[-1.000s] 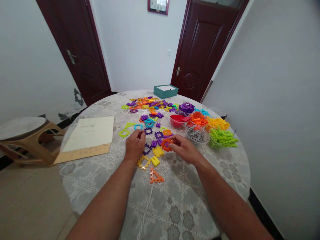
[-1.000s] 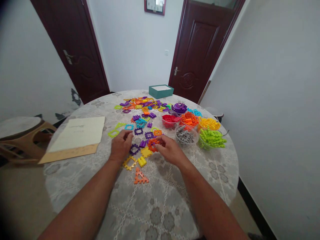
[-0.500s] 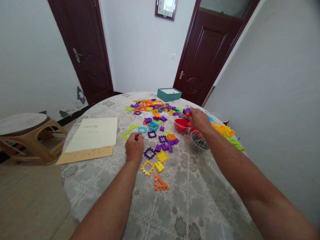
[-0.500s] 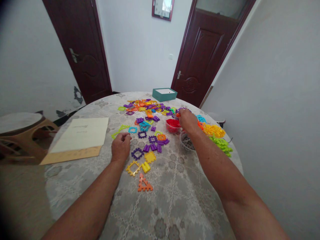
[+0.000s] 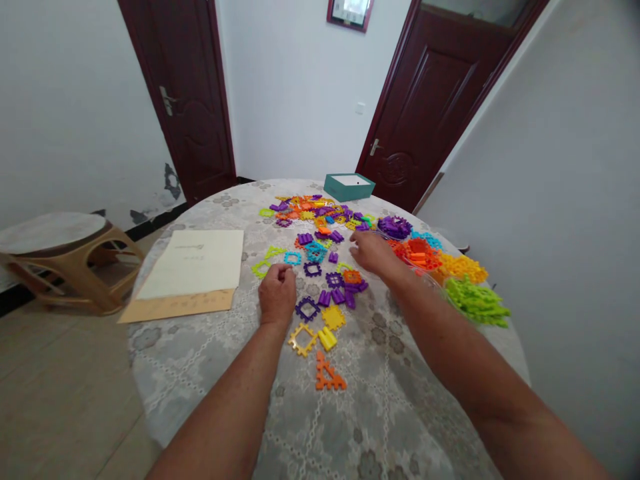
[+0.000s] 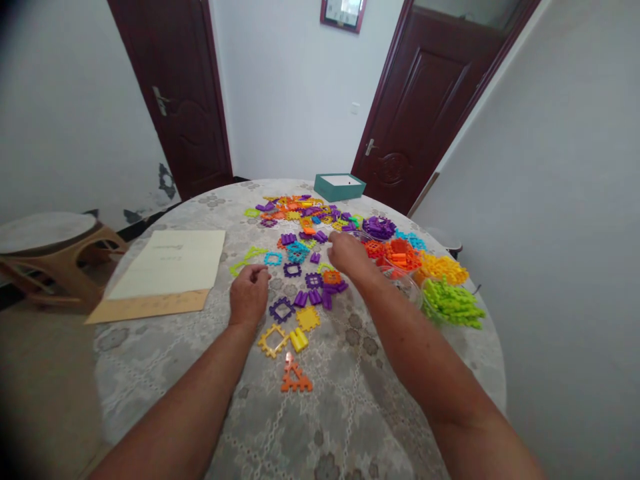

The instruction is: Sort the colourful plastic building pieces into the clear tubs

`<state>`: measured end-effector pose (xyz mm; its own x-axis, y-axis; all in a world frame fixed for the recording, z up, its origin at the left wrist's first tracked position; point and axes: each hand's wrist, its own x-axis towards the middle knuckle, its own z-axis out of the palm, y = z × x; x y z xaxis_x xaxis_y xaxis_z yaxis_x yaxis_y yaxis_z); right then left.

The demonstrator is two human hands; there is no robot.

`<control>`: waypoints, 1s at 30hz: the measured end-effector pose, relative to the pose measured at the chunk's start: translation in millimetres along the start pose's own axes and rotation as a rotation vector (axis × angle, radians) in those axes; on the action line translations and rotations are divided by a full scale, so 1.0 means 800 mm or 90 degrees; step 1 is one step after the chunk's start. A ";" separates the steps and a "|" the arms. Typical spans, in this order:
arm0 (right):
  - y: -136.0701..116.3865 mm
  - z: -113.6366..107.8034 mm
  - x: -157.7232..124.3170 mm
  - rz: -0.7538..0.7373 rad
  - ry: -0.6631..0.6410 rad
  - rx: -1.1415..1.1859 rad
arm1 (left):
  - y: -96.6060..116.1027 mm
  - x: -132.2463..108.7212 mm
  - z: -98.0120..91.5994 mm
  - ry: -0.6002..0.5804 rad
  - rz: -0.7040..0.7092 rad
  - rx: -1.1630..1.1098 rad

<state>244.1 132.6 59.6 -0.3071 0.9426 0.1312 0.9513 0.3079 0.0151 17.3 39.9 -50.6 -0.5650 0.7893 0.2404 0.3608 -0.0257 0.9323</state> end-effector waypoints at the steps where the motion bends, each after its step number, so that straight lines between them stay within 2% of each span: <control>1: -0.017 0.010 0.003 -0.026 -0.004 0.026 | 0.000 0.000 0.000 0.000 0.000 -0.001; 4: -0.060 0.043 0.017 -0.062 -0.006 0.084 | -0.001 0.000 0.001 0.004 0.011 0.000; 6: -0.081 0.063 0.030 -0.046 -0.012 0.107 | -0.002 0.001 0.001 0.005 0.016 0.004; 10: -0.107 0.087 0.051 0.032 -0.032 0.093 | -0.001 0.001 0.000 -0.009 0.008 0.003; 13: -0.115 0.093 0.057 0.037 -0.041 0.064 | 0.000 0.001 0.000 -0.010 0.004 0.012; 21: -0.111 0.090 0.047 -0.020 -0.058 0.052 | 0.002 0.000 0.001 -0.013 -0.003 -0.004; 26: -0.093 0.078 -0.003 -0.082 -0.074 0.090 | 0.008 -0.004 0.000 -0.014 0.008 0.000; 30: -0.070 0.054 -0.041 -0.152 -0.121 0.141 | 0.009 -0.008 0.004 -0.027 0.042 0.017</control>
<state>200.0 89.8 11.3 -0.5391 0.8415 -0.0360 0.8297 0.5232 -0.1946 25.6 36.3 -46.4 -0.5080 0.8113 0.2894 0.4162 -0.0629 0.9071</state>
